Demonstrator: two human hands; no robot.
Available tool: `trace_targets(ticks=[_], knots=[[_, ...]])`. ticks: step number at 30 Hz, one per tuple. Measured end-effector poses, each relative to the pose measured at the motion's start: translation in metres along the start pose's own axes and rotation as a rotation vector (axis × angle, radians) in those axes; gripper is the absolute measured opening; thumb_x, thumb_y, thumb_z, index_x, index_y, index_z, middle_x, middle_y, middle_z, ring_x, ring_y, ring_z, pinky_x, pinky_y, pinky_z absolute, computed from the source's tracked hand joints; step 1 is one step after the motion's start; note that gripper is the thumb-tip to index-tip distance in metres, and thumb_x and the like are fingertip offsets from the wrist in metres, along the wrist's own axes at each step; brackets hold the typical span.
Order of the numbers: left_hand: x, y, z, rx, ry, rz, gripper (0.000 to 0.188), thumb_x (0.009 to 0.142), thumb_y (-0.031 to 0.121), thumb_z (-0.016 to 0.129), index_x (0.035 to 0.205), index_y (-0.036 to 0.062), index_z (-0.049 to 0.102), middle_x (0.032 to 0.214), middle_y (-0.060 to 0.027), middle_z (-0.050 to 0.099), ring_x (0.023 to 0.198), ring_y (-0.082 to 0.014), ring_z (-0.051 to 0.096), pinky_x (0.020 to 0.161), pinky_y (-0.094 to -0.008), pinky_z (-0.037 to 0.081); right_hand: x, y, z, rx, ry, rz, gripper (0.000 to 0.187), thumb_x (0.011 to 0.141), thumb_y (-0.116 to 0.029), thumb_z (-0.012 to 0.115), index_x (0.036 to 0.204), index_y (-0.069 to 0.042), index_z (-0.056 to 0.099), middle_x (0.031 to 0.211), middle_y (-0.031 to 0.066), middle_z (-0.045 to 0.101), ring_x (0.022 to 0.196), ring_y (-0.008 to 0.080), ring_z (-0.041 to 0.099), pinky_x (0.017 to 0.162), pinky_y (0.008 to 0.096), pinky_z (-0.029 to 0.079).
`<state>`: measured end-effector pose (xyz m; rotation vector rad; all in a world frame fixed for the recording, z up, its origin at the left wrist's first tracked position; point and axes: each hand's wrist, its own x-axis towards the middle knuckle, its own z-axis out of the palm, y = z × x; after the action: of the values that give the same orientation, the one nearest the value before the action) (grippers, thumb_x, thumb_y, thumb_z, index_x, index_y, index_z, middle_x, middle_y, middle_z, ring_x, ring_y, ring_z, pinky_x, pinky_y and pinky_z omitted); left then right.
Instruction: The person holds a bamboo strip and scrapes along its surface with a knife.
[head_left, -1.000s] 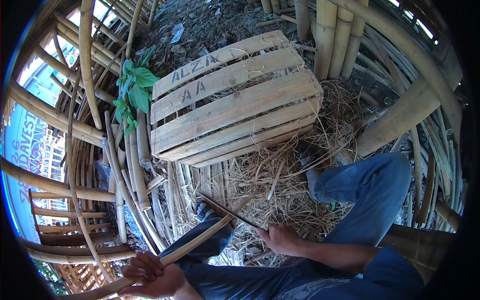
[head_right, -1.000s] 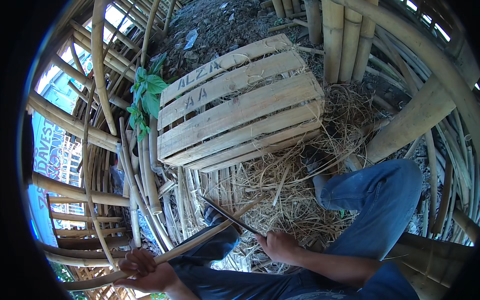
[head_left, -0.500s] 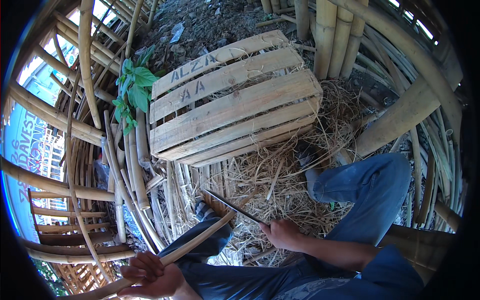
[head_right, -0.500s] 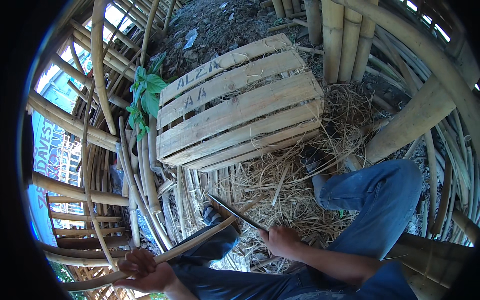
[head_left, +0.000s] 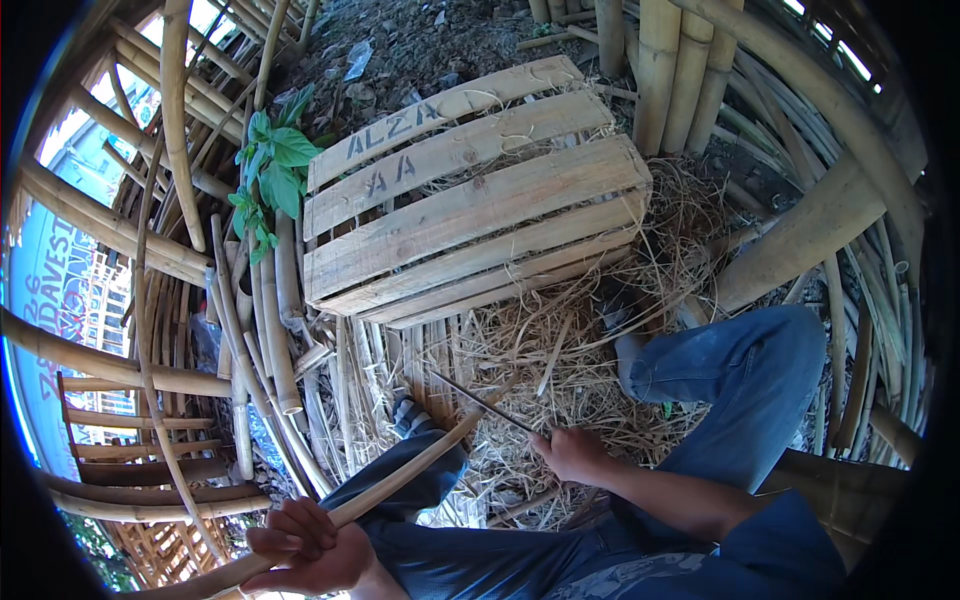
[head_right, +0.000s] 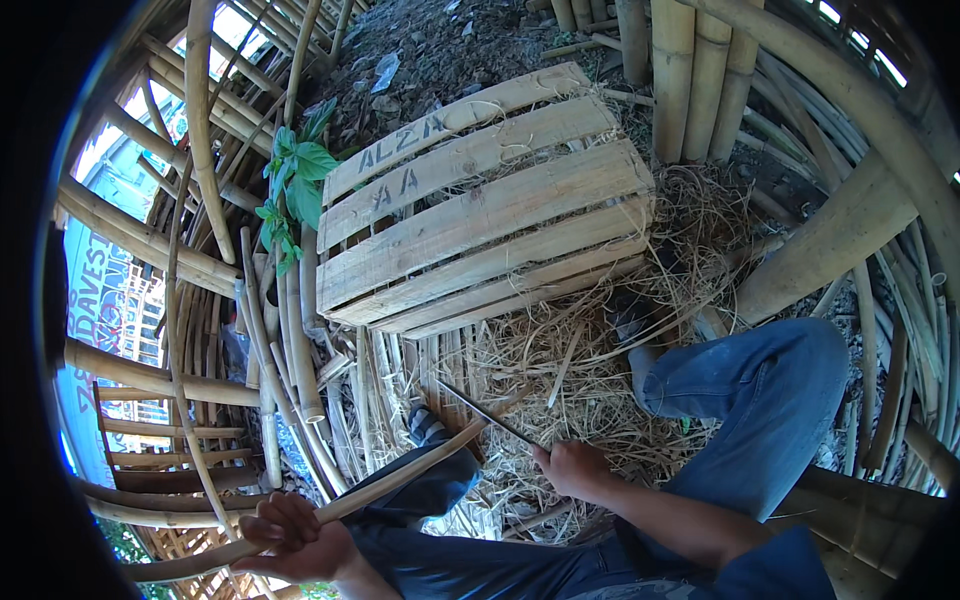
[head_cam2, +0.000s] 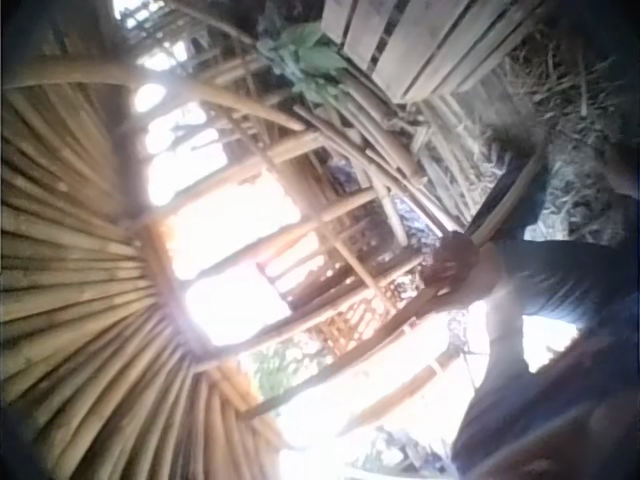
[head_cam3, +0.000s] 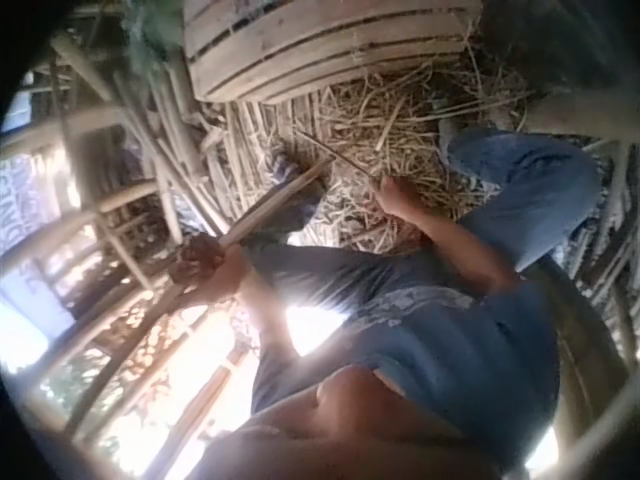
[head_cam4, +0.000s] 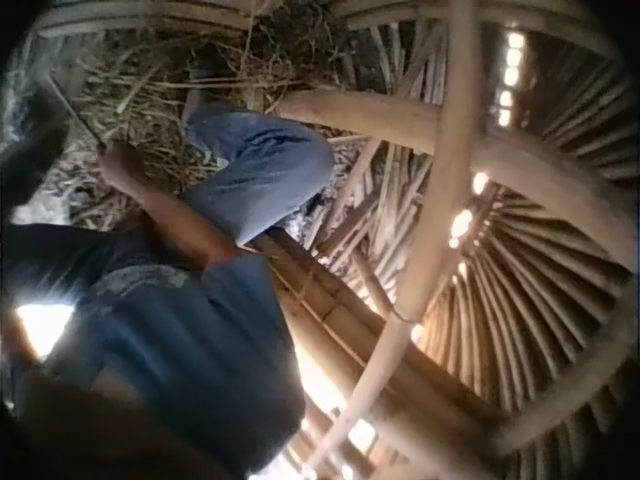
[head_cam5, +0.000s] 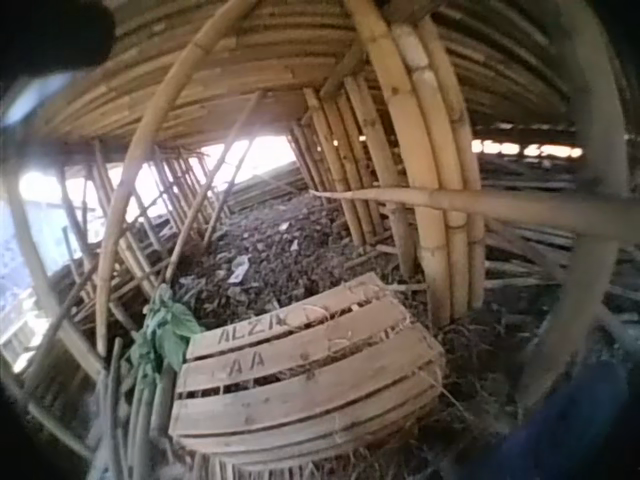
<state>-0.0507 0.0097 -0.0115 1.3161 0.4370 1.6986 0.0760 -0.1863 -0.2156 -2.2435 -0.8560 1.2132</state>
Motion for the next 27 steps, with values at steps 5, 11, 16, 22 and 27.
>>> trace_targets(ticks=[5, 11, 16, 22, 27], knots=[[0.002, -0.001, -0.004, 0.019, 0.081, -0.026, 0.061, 0.095, 0.066, 0.027, 0.068, 0.0135, 0.041, 0.049, 0.0028, 0.024, 0.039, -0.0049, 0.020, 0.037, -0.0206, 0.016, 0.005, 0.002, 0.004, -0.149, -0.048, -0.044, 0.061, 0.100, -0.052, 0.030, 0.082, -0.001, 0.060, 0.057, 0.0111, 0.061, 0.053, 0.0299, 0.065, 0.050, 0.0458, 0.052], [0.005, -0.002, -0.004, 0.000, 0.043, -0.002, 0.061, 0.095, 0.066, 0.028, 0.069, 0.0133, 0.042, 0.050, 0.0029, 0.024, 0.039, -0.0050, 0.020, 0.037, -0.0201, 0.015, 0.009, 0.005, 0.007, 0.022, 0.022, 0.005, 0.062, 0.099, -0.051, 0.032, 0.081, 0.000, 0.062, 0.058, 0.0131, 0.061, 0.055, 0.0316, 0.065, 0.051, 0.0467, 0.052], [0.001, -0.001, -0.001, 0.045, 0.088, 0.000, 0.061, 0.095, 0.065, 0.028, 0.067, 0.0131, 0.042, 0.050, 0.0025, 0.024, 0.040, -0.0055, 0.021, 0.037, -0.0207, 0.016, 0.011, 0.007, 0.012, -0.014, 0.001, 0.054, 0.065, 0.100, -0.051, 0.030, 0.074, -0.001, 0.063, 0.056, 0.0130, 0.060, 0.053, 0.0329, 0.064, 0.051, 0.0480, 0.052], [0.003, -0.001, 0.001, 0.028, 0.047, -0.006, 0.061, 0.095, 0.065, 0.029, 0.067, 0.0127, 0.043, 0.050, 0.0021, 0.025, 0.039, -0.0063, 0.022, 0.037, -0.0210, 0.018, 0.013, 0.008, 0.010, -0.017, -0.105, 0.032, 0.068, 0.099, -0.052, 0.029, 0.071, -0.001, 0.062, 0.064, 0.0163, 0.063, 0.057, 0.0323, 0.065, 0.053, 0.0493, 0.052], [0.003, -0.002, 0.005, 0.055, 0.156, 0.022, 0.060, 0.095, 0.065, 0.030, 0.067, 0.0131, 0.042, 0.050, 0.0022, 0.025, 0.039, -0.0062, 0.022, 0.037, -0.0208, 0.018, 0.010, 0.005, 0.013, 0.023, 0.009, 0.106, 0.068, 0.099, -0.053, 0.029, 0.071, 0.000, 0.062, 0.060, 0.0158, 0.061, 0.056, 0.0336, 0.064, 0.054, 0.0492, 0.052]])
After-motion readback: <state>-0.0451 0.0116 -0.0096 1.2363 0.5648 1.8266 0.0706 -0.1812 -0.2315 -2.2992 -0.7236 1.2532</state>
